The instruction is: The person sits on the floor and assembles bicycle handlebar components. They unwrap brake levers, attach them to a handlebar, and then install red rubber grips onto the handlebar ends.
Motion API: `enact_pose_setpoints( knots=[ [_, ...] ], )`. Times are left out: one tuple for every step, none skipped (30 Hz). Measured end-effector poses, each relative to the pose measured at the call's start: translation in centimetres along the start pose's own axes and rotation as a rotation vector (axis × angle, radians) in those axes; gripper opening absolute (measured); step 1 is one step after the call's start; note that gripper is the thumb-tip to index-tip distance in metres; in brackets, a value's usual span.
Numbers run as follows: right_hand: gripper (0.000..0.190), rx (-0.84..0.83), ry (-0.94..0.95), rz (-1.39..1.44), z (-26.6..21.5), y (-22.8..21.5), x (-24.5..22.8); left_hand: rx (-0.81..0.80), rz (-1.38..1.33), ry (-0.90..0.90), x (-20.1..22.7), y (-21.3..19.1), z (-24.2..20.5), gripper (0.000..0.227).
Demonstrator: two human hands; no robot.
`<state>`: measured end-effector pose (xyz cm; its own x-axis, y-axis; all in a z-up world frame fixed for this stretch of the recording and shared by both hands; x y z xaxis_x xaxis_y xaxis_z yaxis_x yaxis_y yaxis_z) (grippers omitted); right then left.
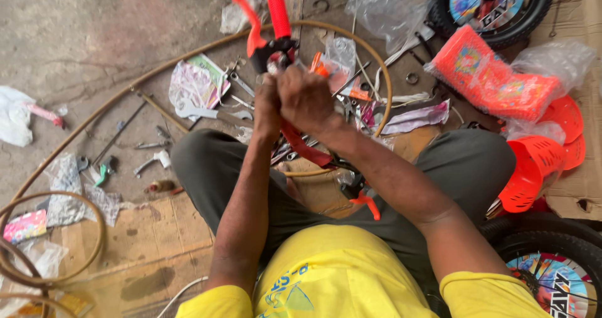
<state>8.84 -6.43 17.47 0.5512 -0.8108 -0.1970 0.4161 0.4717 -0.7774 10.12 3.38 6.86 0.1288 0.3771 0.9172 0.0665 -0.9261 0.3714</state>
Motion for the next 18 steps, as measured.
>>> enact_pose_setpoints(
  knots=[
    [0.010, 0.007, -0.063, 0.001, -0.6, 0.1, -0.3, -0.029, -0.162, -0.063, -0.1, -0.1, 0.0, 0.059],
    [0.008, 0.012, -0.127, 0.005, -1.5, 0.2, -0.9, -0.055, -0.321, -0.126, -0.1, -0.1, 0.0, 0.054],
    [0.007, 0.017, -0.191, 0.008, -2.3, 0.3, -1.4, -0.046, -0.179, -0.108, 0.0, 0.0, 0.4, 0.045],
    [0.010, 0.059, -0.185, 0.021, -3.3, 0.0, -1.6, -0.032, -0.040, -0.095, 0.0, 0.0, 0.3, 0.036],
    [0.014, 0.101, -0.179, 0.033, -4.2, -0.4, -1.8, -0.017, 0.100, -0.081, 0.0, 0.1, 0.2, 0.029],
    [0.019, 0.147, -0.180, 0.048, -4.4, -0.6, -1.7, 0.021, 0.136, -0.066, 0.1, 0.3, 0.3, 0.029],
    [0.017, 0.037, -0.105, 0.121, -4.2, -0.1, -0.9, 0.059, 0.172, -0.051, 0.1, 0.6, 0.3, 0.029],
    [0.016, -0.078, -0.031, 0.200, -4.1, 0.3, -0.2, 0.105, 0.209, -0.040, 0.1, 0.5, 0.1, 0.029],
    [0.014, -0.194, 0.044, 0.277, -4.1, 0.4, 0.4, 0.142, 0.196, -0.030, 0.1, 0.4, 0.3, 0.031],
    [0.021, -0.125, 0.132, 0.444, -4.3, -0.7, 0.9, 0.177, 0.187, -0.024, 0.2, 0.2, 0.6, 0.033],
    [0.028, -0.055, 0.222, 0.611, -4.6, -2.1, 1.6, 0.213, 0.177, -0.018, 0.3, 0.0, 1.0, 0.035],
    [0.035, 0.020, 0.307, 0.770, -4.6, -3.6, 2.7, 0.250, 0.113, 0.006, 0.6, -0.2, 1.6, 0.037],
    [0.043, 0.013, 0.174, 0.606, -4.1, -5.2, 3.1, 0.288, 0.047, 0.029, 1.1, -0.5, 2.2, 0.039],
    [0.051, 0.000, 0.046, 0.446, -3.7, -6.5, 3.7, 0.328, -0.018, 0.047, 1.5, -0.8, 2.5, 0.041],
    [0.059, -0.013, -0.081, 0.286, -3.2, -7.4, 4.0, 0.345, -0.080, 0.092, 2.2, -0.5, 3.2, 0.045],
    [0.051, -0.110, 0.084, 0.370, -2.9, -7.3, 5.5, 0.358, -0.140, 0.135, 3.1, 0.2, 4.0, 0.049],
    [0.043, -0.211, 0.248, 0.455, -2.7, -6.9, 6.9, 0.371, -0.200, 0.179, 4.1, 0.9, 4.1, 0.053],
    [0.036, -0.303, 0.412, 0.537, -2.6, -6.5, 8.1, 0.289, 0.094, 0.459, 7.0, 2.2, 4.2, 0.047]
  ],
)
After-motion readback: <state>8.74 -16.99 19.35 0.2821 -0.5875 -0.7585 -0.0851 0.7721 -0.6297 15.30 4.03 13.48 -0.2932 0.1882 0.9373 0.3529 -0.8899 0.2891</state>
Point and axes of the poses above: each hand's wrist, its own z-axis towards the middle knuckle, its own y-axis out of the palm, x = y × z, the point moved 5 cm from there along z, towards the middle knuckle, and after that the axes turned 6 degrees about x, right-handed, at the moved point
